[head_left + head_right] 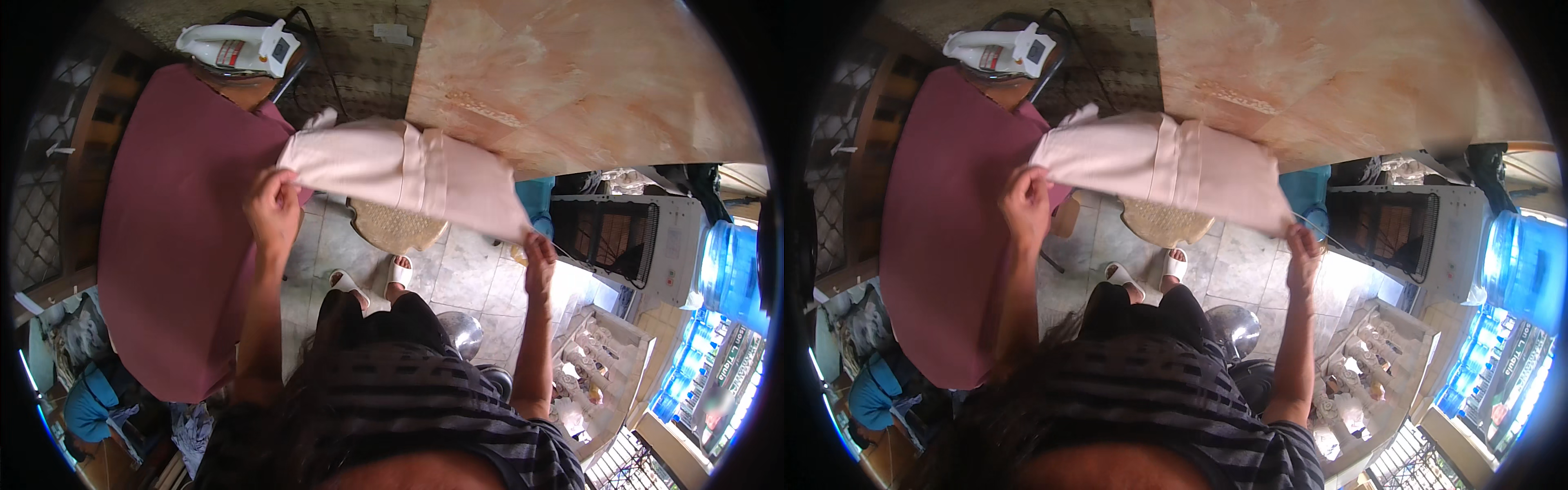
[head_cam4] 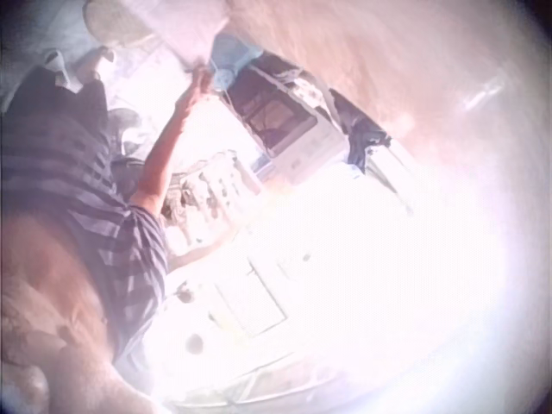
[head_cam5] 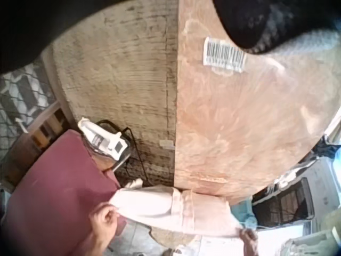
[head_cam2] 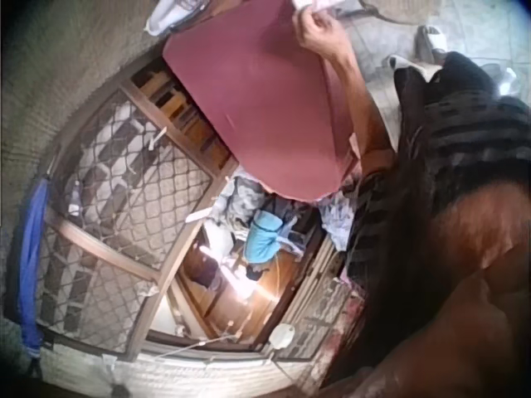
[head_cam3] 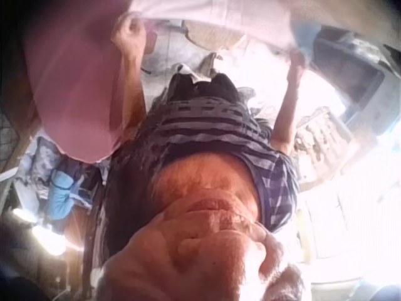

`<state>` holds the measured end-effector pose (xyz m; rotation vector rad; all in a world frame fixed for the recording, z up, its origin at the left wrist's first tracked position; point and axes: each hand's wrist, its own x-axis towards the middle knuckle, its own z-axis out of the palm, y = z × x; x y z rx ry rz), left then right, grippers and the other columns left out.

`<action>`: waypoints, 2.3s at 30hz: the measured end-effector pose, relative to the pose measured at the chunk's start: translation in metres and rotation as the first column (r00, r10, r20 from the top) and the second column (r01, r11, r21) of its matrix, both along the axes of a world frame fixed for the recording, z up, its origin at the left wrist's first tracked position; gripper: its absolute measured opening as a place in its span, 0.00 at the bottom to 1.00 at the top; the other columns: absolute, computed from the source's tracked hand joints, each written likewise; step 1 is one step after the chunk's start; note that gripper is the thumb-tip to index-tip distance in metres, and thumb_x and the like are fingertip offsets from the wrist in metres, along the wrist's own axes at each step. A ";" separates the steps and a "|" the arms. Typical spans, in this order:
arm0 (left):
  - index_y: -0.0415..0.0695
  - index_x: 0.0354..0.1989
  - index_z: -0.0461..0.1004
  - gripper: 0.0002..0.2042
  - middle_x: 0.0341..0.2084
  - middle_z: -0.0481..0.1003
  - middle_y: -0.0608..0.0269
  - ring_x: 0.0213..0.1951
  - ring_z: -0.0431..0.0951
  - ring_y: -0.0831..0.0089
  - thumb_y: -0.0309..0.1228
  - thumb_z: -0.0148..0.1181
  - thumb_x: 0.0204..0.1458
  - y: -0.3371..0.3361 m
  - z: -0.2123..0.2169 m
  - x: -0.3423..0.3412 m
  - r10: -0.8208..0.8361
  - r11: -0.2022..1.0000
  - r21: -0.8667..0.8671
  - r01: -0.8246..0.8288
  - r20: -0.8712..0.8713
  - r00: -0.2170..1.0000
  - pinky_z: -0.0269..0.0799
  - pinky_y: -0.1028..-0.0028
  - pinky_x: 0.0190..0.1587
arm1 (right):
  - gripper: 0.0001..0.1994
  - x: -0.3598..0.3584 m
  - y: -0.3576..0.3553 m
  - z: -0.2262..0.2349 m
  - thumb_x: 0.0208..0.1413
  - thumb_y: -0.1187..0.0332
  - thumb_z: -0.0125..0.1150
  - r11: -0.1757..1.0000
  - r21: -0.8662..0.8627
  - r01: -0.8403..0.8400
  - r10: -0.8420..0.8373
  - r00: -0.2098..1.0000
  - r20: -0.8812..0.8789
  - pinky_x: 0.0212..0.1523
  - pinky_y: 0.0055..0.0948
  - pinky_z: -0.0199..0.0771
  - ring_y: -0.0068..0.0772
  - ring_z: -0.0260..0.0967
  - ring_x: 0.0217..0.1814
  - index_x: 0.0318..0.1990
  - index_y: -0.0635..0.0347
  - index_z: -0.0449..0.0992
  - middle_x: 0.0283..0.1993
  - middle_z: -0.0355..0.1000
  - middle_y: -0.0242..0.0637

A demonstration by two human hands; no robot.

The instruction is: The person irons a light-colored shirt on an ironing board, flipping it to iron both the front and back surfaces.

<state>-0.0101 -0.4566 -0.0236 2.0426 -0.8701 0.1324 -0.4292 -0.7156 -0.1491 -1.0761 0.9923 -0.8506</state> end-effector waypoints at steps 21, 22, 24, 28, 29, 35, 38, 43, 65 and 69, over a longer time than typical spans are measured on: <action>0.41 0.44 0.76 0.07 0.37 0.70 0.73 0.38 0.65 0.86 0.22 0.61 0.58 -0.109 -0.137 0.029 -0.519 0.739 -0.672 -0.031 -0.599 0.610 0.63 0.82 0.42 | 0.04 0.100 -0.077 0.062 0.60 0.72 0.64 0.995 -0.069 0.071 -0.066 0.995 0.073 0.43 0.27 0.81 0.19 0.74 0.41 0.41 0.57 0.78 0.39 0.76 0.26; 0.39 0.47 0.76 0.09 0.38 0.71 0.71 0.38 0.66 0.86 0.22 0.60 0.59 -0.121 -0.070 0.023 -0.526 0.716 -0.697 0.048 -0.493 0.693 0.63 0.82 0.43 | 0.04 0.092 -0.079 0.078 0.60 0.74 0.62 0.990 -0.113 0.088 -0.074 0.989 0.124 0.46 0.29 0.82 0.22 0.75 0.42 0.42 0.59 0.78 0.40 0.76 0.29; 0.35 0.49 0.75 0.10 0.40 0.72 0.64 0.45 0.72 0.78 0.20 0.57 0.60 -0.109 -0.041 0.022 -0.491 0.699 -0.715 0.030 -0.449 0.746 0.67 0.77 0.52 | 0.04 0.095 -0.068 0.108 0.62 0.73 0.60 0.979 -0.161 0.123 -0.099 0.984 0.150 0.49 0.30 0.80 0.26 0.75 0.44 0.43 0.61 0.77 0.42 0.75 0.33; 0.35 0.43 0.75 0.06 0.39 0.72 0.62 0.45 0.74 0.74 0.21 0.57 0.59 -0.055 -0.070 0.003 -0.372 0.808 -0.589 0.020 -0.482 0.793 0.69 0.74 0.52 | 0.08 0.066 -0.029 0.099 0.63 0.67 0.60 0.982 -0.125 0.139 -0.134 0.990 0.048 0.47 0.29 0.71 0.27 0.69 0.43 0.43 0.62 0.74 0.39 0.71 0.33; 0.35 0.41 0.75 0.05 0.39 0.72 0.62 0.44 0.74 0.74 0.21 0.57 0.59 -0.040 -0.085 -0.005 -0.348 0.838 -0.545 0.016 -0.512 0.786 0.69 0.74 0.51 | 0.07 0.051 -0.017 0.076 0.62 0.68 0.60 0.980 -0.101 0.172 -0.170 0.985 0.026 0.47 0.28 0.71 0.26 0.69 0.43 0.42 0.61 0.74 0.39 0.71 0.34; 0.38 0.38 0.77 0.04 0.36 0.75 0.67 0.41 0.73 0.79 0.23 0.64 0.56 0.048 -0.288 -0.009 -0.089 0.935 -0.296 -0.193 -0.725 0.682 0.68 0.75 0.46 | 0.07 0.000 0.055 -0.119 0.60 0.71 0.63 0.972 0.196 0.130 -0.091 0.976 -0.197 0.47 0.22 0.69 0.20 0.69 0.43 0.44 0.61 0.78 0.39 0.75 0.28; 0.38 0.37 0.77 0.06 0.35 0.77 0.67 0.40 0.74 0.80 0.22 0.66 0.53 0.088 -0.380 -0.004 0.029 0.951 -0.166 -0.260 -0.792 0.610 0.69 0.76 0.46 | 0.06 -0.002 0.073 -0.187 0.59 0.73 0.64 0.985 0.171 0.025 0.044 0.923 -0.383 0.45 0.18 0.67 0.16 0.69 0.40 0.42 0.60 0.79 0.37 0.76 0.26; 0.39 0.36 0.77 0.08 0.35 0.78 0.66 0.38 0.76 0.78 0.18 0.68 0.49 0.103 -0.423 -0.005 0.087 0.931 -0.109 -0.349 -0.861 0.501 0.72 0.77 0.45 | 0.13 0.001 0.082 -0.213 0.58 0.73 0.64 0.977 0.203 0.063 0.020 0.922 -0.386 0.47 0.21 0.67 0.19 0.69 0.41 0.49 0.63 0.75 0.38 0.75 0.30; 0.59 0.63 0.55 0.41 0.56 0.66 0.70 0.51 0.71 0.67 0.48 0.76 0.43 0.029 -0.430 -0.141 0.135 0.935 0.207 -0.289 -0.959 -0.248 0.65 0.48 0.53 | 0.27 0.157 0.021 -0.212 0.55 0.67 0.65 0.902 -0.275 -0.332 0.030 0.685 -0.728 0.54 0.40 0.71 0.45 0.68 0.57 0.62 0.56 0.67 0.58 0.70 0.45; 0.49 0.65 0.54 0.46 0.58 0.66 0.60 0.55 0.70 0.54 0.49 0.76 0.40 0.035 -0.430 -0.141 0.290 0.929 0.314 -0.196 -0.947 -0.141 0.67 0.51 0.55 | 0.24 0.194 -0.030 -0.219 0.55 0.68 0.63 0.686 -0.489 -0.538 0.018 0.685 -0.729 0.60 0.45 0.67 0.56 0.65 0.61 0.60 0.60 0.67 0.59 0.68 0.51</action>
